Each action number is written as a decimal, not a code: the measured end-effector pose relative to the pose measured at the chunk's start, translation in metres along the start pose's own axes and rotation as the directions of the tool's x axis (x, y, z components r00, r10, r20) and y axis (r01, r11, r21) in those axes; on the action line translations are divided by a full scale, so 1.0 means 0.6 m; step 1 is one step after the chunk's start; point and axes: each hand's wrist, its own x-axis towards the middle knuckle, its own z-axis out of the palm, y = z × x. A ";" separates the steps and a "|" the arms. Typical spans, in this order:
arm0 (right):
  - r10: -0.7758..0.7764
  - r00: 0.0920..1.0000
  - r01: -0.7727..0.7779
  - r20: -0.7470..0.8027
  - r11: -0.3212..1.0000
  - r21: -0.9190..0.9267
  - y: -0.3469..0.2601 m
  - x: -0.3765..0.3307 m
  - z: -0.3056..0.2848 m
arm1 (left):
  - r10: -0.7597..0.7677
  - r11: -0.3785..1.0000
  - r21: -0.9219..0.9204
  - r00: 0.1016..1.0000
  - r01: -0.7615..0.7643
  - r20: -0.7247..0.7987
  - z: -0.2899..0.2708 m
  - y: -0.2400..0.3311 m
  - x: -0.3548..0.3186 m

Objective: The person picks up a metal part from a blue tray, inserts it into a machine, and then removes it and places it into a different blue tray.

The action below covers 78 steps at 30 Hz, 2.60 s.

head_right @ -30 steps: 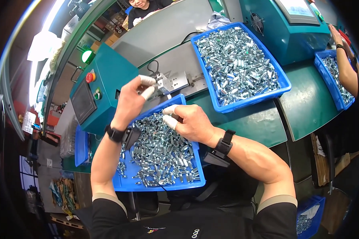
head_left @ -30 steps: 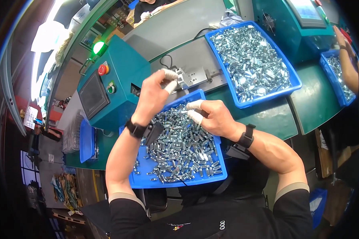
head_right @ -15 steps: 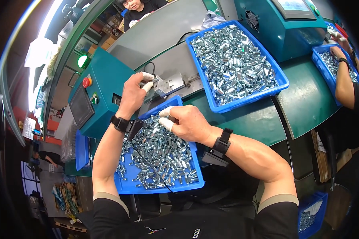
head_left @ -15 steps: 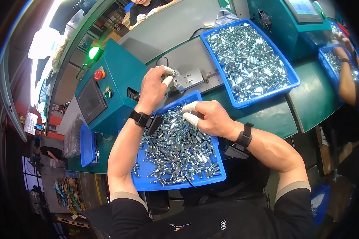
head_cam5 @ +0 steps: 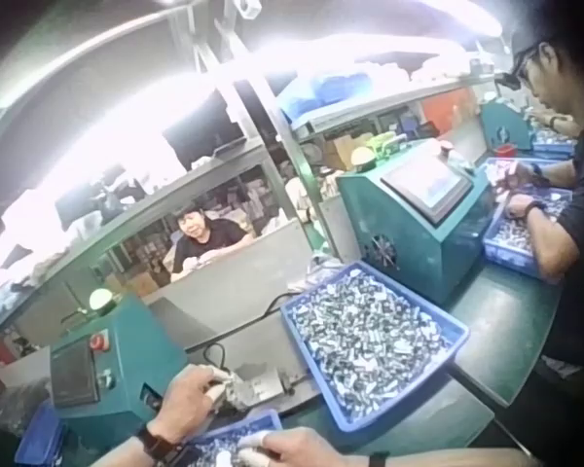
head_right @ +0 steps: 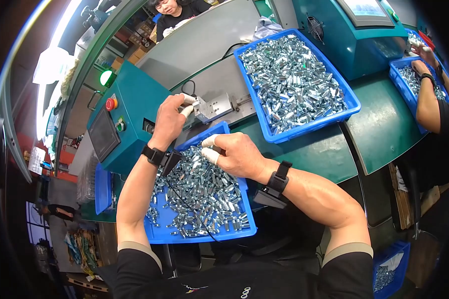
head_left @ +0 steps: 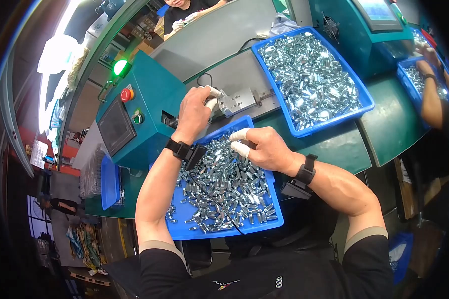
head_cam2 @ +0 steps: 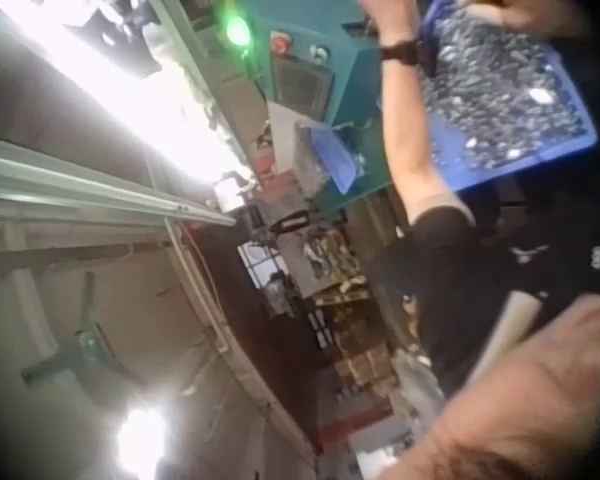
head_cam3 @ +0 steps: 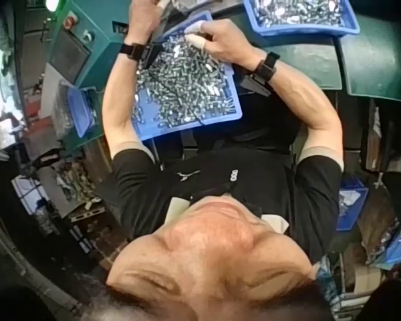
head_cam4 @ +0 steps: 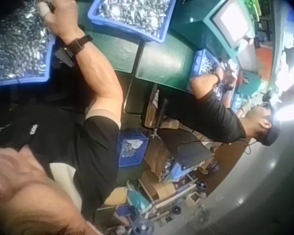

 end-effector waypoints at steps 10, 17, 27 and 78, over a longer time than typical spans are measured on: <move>-0.018 1.000 0.018 -0.015 1.000 0.000 0.004 0.002 -0.001 | 0.044 0.997 0.061 0.999 -0.045 0.012 0.002 -0.007 0.002; 0.017 1.000 -0.017 0.011 1.000 -0.018 -0.001 0.003 -0.003 | 0.272 0.943 0.207 0.962 -0.261 -0.025 0.004 -0.003 -0.008; 0.331 0.936 -0.304 -0.121 0.933 0.194 0.010 0.064 0.009 | 0.170 0.981 0.121 0.978 -0.155 -0.125 -0.047 0.043 -0.121; 0.188 0.977 -0.201 0.097 0.969 0.147 0.052 0.091 0.023 | -0.164 0.888 -0.426 0.985 0.172 0.056 -0.091 0.071 -0.333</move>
